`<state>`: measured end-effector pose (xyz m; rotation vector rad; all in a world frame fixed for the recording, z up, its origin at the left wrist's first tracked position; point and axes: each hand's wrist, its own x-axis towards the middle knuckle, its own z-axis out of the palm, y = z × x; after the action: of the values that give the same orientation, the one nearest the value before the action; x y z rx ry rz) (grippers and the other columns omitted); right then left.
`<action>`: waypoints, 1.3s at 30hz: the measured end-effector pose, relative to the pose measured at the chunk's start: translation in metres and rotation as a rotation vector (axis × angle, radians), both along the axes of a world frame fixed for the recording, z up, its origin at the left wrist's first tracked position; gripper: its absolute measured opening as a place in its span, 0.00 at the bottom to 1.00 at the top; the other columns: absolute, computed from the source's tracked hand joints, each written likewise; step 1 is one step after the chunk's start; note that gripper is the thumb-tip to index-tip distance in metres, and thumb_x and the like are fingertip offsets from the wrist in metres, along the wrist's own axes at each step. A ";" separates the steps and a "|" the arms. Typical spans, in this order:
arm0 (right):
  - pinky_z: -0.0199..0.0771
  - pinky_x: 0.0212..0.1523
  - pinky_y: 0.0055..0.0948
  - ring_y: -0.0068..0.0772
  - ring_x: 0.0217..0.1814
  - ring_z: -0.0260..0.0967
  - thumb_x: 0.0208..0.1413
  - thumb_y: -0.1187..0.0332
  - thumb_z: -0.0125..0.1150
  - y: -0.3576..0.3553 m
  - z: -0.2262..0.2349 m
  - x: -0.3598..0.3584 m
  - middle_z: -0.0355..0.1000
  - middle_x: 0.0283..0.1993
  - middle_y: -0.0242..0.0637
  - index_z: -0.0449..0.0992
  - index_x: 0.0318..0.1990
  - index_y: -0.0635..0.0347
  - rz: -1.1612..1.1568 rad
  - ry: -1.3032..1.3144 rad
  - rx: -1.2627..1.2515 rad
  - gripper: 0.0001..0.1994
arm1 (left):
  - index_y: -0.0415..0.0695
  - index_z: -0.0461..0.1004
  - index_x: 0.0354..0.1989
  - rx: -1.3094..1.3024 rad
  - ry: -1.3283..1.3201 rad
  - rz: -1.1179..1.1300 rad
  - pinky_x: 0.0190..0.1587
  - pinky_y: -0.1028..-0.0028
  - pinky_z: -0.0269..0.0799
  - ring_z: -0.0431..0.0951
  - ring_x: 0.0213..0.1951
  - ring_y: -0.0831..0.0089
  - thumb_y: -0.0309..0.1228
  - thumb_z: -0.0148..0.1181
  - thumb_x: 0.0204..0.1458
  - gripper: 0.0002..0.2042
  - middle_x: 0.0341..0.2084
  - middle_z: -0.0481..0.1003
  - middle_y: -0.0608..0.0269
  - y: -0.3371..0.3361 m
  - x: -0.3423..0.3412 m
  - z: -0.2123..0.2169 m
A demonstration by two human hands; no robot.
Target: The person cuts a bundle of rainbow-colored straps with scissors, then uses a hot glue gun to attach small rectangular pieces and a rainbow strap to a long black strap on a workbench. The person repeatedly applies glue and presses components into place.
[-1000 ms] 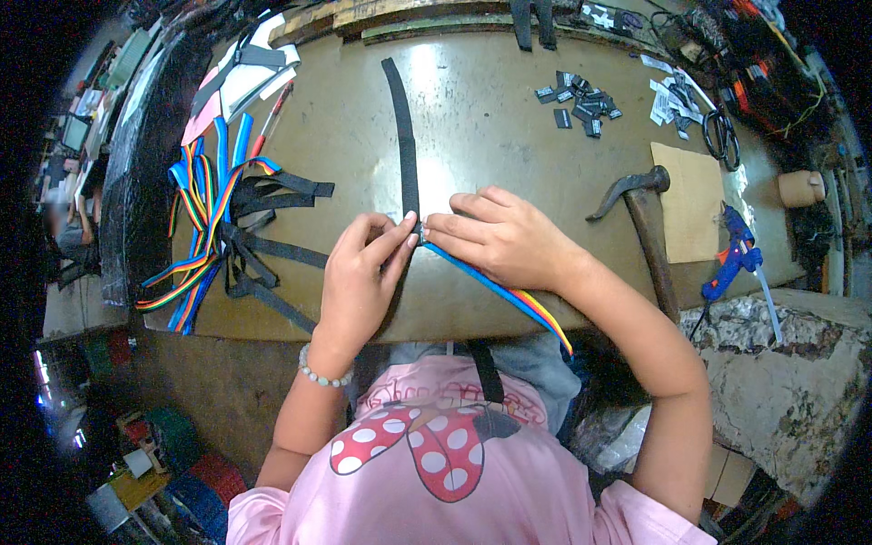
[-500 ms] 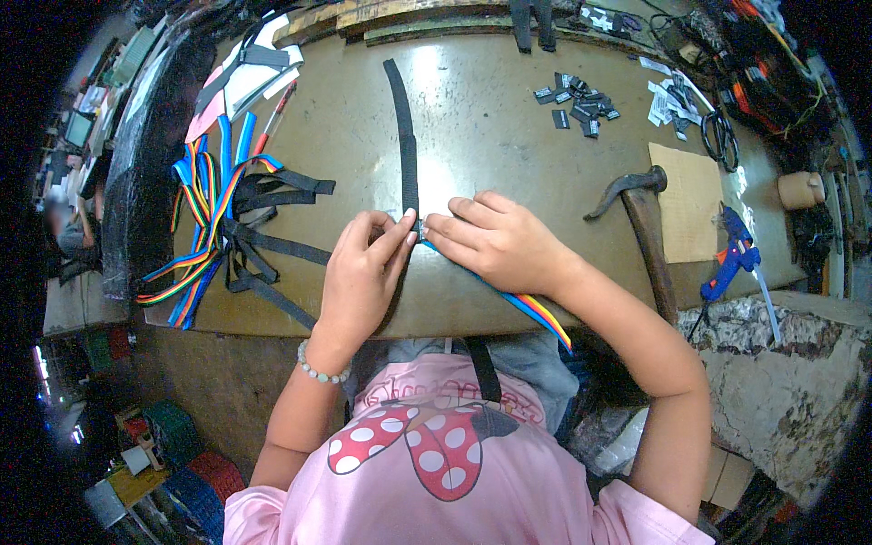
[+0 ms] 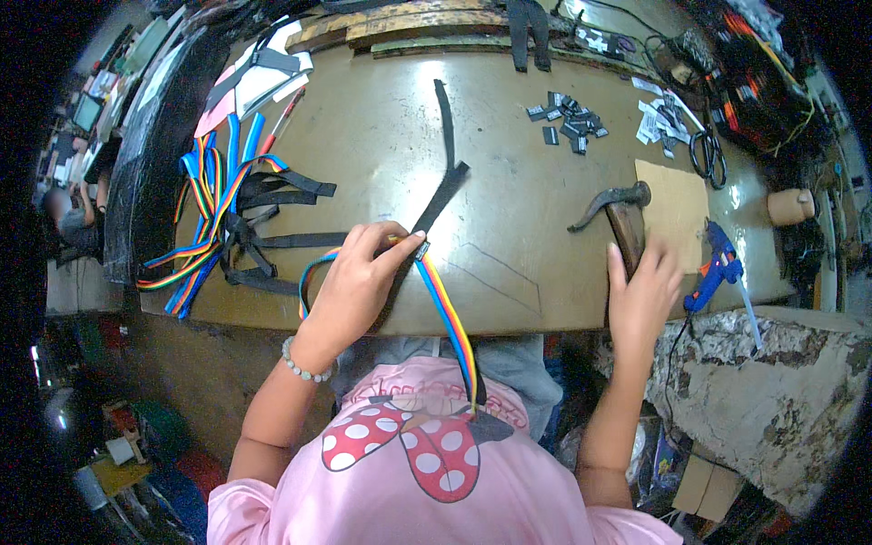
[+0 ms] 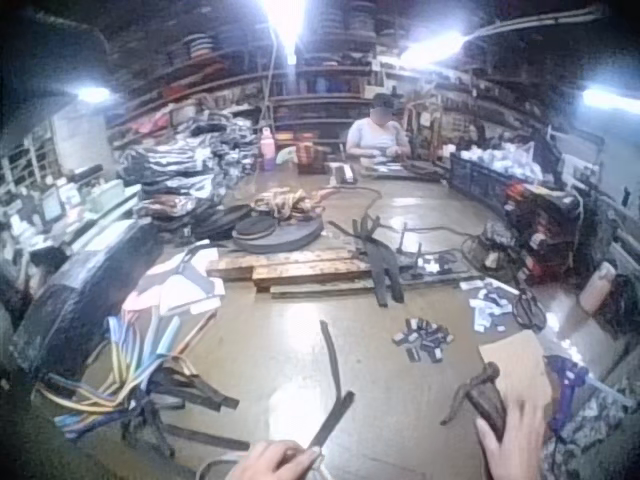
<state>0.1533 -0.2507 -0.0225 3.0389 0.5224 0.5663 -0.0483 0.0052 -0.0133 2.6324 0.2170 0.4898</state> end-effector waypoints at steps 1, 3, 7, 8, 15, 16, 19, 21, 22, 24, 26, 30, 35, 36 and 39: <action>0.66 0.56 0.47 0.52 0.54 0.68 0.62 0.56 0.58 -0.013 0.000 0.001 0.70 0.55 0.50 0.70 0.55 0.66 0.089 0.029 0.054 0.22 | 0.38 0.75 0.51 -0.015 -0.013 0.018 0.51 0.64 0.70 0.73 0.47 0.57 0.19 0.55 0.49 0.18 0.43 0.72 0.52 -0.001 -0.002 0.001; 0.69 0.51 0.43 0.49 0.49 0.70 0.64 0.57 0.55 -0.021 0.005 -0.002 0.72 0.51 0.51 0.71 0.53 0.68 0.113 0.232 0.122 0.21 | 0.37 0.72 0.56 -0.114 -0.038 0.223 0.59 0.58 0.65 0.69 0.56 0.49 0.31 0.59 0.56 0.19 0.52 0.70 0.45 -0.014 -0.009 0.002; 0.70 0.38 0.35 0.37 0.33 0.70 0.67 0.61 0.52 0.009 0.042 -0.033 0.74 0.33 0.50 0.72 0.46 0.72 0.201 0.566 0.652 0.17 | 0.26 0.53 0.66 0.038 0.151 0.427 0.70 0.49 0.43 0.47 0.71 0.41 0.52 0.62 0.52 0.45 0.68 0.51 0.31 -0.039 -0.009 -0.010; 0.71 0.36 0.37 0.35 0.33 0.71 0.68 0.63 0.49 0.022 0.048 -0.049 0.73 0.32 0.51 0.73 0.44 0.72 0.215 0.678 0.738 0.16 | 0.25 0.52 0.67 0.042 0.173 0.439 0.71 0.49 0.42 0.46 0.72 0.41 0.53 0.61 0.52 0.46 0.68 0.50 0.30 -0.042 -0.009 -0.014; 0.72 0.27 0.53 0.66 0.29 0.73 0.64 0.60 0.56 0.083 0.036 -0.088 0.73 0.26 0.57 0.66 0.34 0.63 0.605 0.771 0.433 0.15 | 0.22 0.51 0.66 0.018 0.190 0.451 0.72 0.52 0.38 0.43 0.73 0.44 0.59 0.60 0.49 0.51 0.69 0.47 0.30 -0.043 -0.009 -0.022; 0.73 0.27 0.53 0.65 0.29 0.73 0.64 0.59 0.56 0.082 0.035 -0.089 0.73 0.25 0.57 0.66 0.34 0.63 0.747 0.728 0.515 0.15 | 0.22 0.51 0.66 0.017 0.181 0.449 0.72 0.52 0.38 0.43 0.73 0.44 0.59 0.60 0.50 0.51 0.69 0.47 0.30 -0.043 -0.010 -0.022; 0.73 0.27 0.53 0.64 0.28 0.73 0.64 0.58 0.56 0.076 0.034 -0.091 0.73 0.25 0.56 0.66 0.35 0.63 0.846 0.632 0.510 0.15 | 0.22 0.52 0.66 0.013 0.178 0.445 0.72 0.52 0.38 0.43 0.73 0.44 0.59 0.59 0.51 0.50 0.69 0.47 0.31 -0.043 -0.010 -0.021; 0.74 0.27 0.52 0.62 0.28 0.74 0.64 0.59 0.56 0.076 0.033 -0.094 0.74 0.26 0.55 0.67 0.36 0.63 0.733 0.690 0.210 0.15 | 0.22 0.52 0.66 0.029 0.179 0.444 0.72 0.52 0.38 0.44 0.73 0.44 0.59 0.58 0.51 0.50 0.69 0.47 0.30 -0.043 -0.010 -0.023; 0.74 0.26 0.52 0.61 0.27 0.74 0.63 0.59 0.57 0.077 0.033 -0.094 0.74 0.26 0.53 0.68 0.37 0.64 0.740 0.640 0.191 0.14 | 0.22 0.52 0.66 0.028 0.192 0.444 0.72 0.52 0.38 0.44 0.73 0.44 0.59 0.58 0.51 0.50 0.69 0.47 0.30 -0.043 -0.010 -0.023; 0.74 0.26 0.52 0.62 0.27 0.73 0.62 0.57 0.58 0.081 0.031 -0.096 0.73 0.26 0.54 0.67 0.35 0.64 0.771 0.649 0.378 0.16 | 0.22 0.51 0.66 0.027 0.174 0.441 0.72 0.52 0.39 0.45 0.73 0.43 0.59 0.58 0.51 0.50 0.69 0.48 0.30 -0.042 -0.010 -0.024; 0.73 0.26 0.53 0.63 0.28 0.73 0.62 0.53 0.58 0.082 0.029 -0.097 0.72 0.25 0.56 0.66 0.33 0.63 0.792 0.622 0.487 0.19 | 0.22 0.51 0.66 0.026 0.180 0.442 0.72 0.52 0.39 0.45 0.73 0.43 0.58 0.58 0.52 0.50 0.69 0.47 0.30 -0.042 -0.009 -0.025; 0.73 0.29 0.55 0.64 0.30 0.73 0.63 0.54 0.55 0.075 0.031 -0.082 0.74 0.30 0.58 0.70 0.38 0.61 0.679 0.716 0.257 0.17 | 0.24 0.53 0.66 -0.002 0.195 0.442 0.71 0.52 0.41 0.47 0.72 0.42 0.55 0.59 0.53 0.46 0.68 0.50 0.30 -0.043 -0.009 -0.017; 0.75 0.39 0.43 0.54 0.40 0.76 0.62 0.57 0.59 0.050 0.024 -0.049 0.76 0.39 0.50 0.76 0.47 0.63 0.420 0.232 0.437 0.17 | 0.45 0.71 0.59 0.077 0.005 0.318 0.59 0.57 0.60 0.66 0.58 0.50 0.37 0.61 0.55 0.23 0.56 0.68 0.48 -0.026 -0.017 0.000; 0.74 0.37 0.44 0.55 0.37 0.75 0.61 0.60 0.61 0.043 0.022 -0.041 0.76 0.38 0.48 0.77 0.47 0.64 0.390 0.196 0.400 0.16 | 0.46 0.74 0.56 0.015 -0.030 0.229 0.56 0.59 0.63 0.69 0.53 0.53 0.33 0.61 0.55 0.19 0.51 0.71 0.52 -0.014 -0.017 0.000; 0.69 0.52 0.43 0.47 0.54 0.69 0.56 0.69 0.61 0.043 0.013 -0.028 0.74 0.50 0.42 0.77 0.49 0.60 0.530 -0.075 0.220 0.14 | 0.47 0.81 0.46 -0.197 -0.145 0.033 0.42 0.67 0.69 0.72 0.36 0.63 0.23 0.63 0.51 0.13 0.36 0.73 0.61 0.009 0.004 -0.008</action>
<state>0.1251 -0.2081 -0.0092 3.0459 1.3629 0.7896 -0.0441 0.0142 -0.0213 2.3939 0.2499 0.6338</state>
